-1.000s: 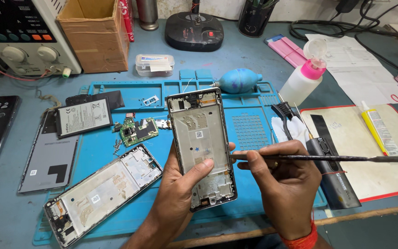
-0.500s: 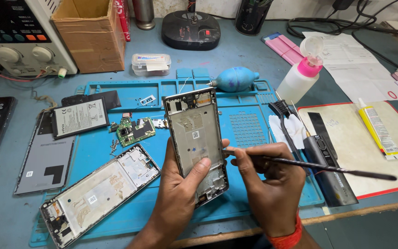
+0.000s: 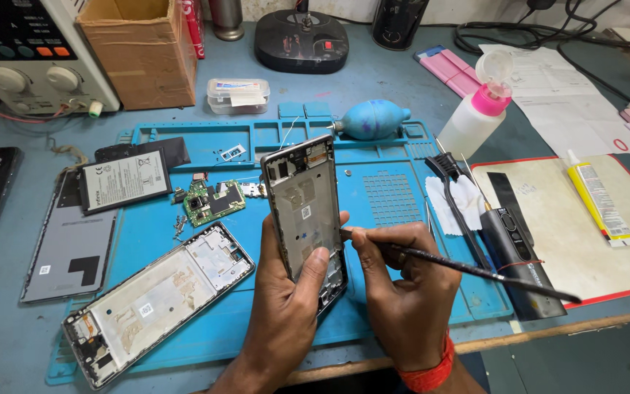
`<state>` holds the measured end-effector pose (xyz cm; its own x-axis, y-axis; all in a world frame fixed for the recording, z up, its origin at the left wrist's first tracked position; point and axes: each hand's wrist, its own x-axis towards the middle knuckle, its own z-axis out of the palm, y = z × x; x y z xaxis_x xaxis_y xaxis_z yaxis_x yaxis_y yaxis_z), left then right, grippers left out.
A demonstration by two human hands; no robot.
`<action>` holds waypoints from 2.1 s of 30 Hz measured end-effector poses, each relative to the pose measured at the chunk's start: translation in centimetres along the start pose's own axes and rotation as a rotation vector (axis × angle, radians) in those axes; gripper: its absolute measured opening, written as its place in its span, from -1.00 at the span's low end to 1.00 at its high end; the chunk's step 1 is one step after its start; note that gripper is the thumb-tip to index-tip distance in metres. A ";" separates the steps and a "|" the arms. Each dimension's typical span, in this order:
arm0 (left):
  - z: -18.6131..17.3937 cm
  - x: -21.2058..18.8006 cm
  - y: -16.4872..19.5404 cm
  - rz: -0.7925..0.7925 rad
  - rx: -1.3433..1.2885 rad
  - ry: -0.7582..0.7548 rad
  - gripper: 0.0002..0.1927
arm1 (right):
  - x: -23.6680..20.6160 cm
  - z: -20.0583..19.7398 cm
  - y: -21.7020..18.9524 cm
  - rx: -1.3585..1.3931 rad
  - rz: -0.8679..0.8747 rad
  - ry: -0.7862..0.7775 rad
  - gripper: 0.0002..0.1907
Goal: The person pries open the frame of a disassembled smartphone on a blue repair mat using a thin pry tool, then holds the frame and scrapes old adhesive residue from its inner edges with a handheld scraping tool, working around the frame perimeter.
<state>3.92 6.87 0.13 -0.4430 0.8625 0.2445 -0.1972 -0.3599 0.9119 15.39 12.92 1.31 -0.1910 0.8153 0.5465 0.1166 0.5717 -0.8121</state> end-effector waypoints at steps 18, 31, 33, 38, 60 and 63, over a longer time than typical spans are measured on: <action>-0.6 0.8 1.7 -0.241 -0.293 -0.162 -0.48 | 2.6 -4.4 0.6 0.401 0.360 -0.187 -0.85; -0.4 0.8 1.7 -0.265 -0.324 -0.145 -0.48 | 1.3 -2.8 -0.8 0.384 0.203 -0.004 -0.85; -0.5 0.7 1.7 -0.273 -0.333 -0.138 -0.47 | 1.1 -2.6 -0.9 0.365 0.196 0.013 -0.85; -0.4 0.6 1.4 -0.232 -0.306 -0.132 -0.47 | 1.0 -2.6 -1.1 0.325 0.179 0.018 -0.85; -0.3 -0.2 -0.5 0.034 -0.029 -0.075 -0.57 | 0.0 0.0 -0.4 0.171 -0.020 0.024 -0.88; -0.1 -0.1 -0.4 0.031 -0.036 -0.073 -0.55 | 0.5 -0.3 -0.3 0.259 0.123 0.013 -0.88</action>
<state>3.96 6.84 -0.27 -0.3844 0.8741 0.2971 -0.2168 -0.3982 0.8913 15.60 13.15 1.89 -0.1787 0.8791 0.4420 -0.1156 0.4273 -0.8967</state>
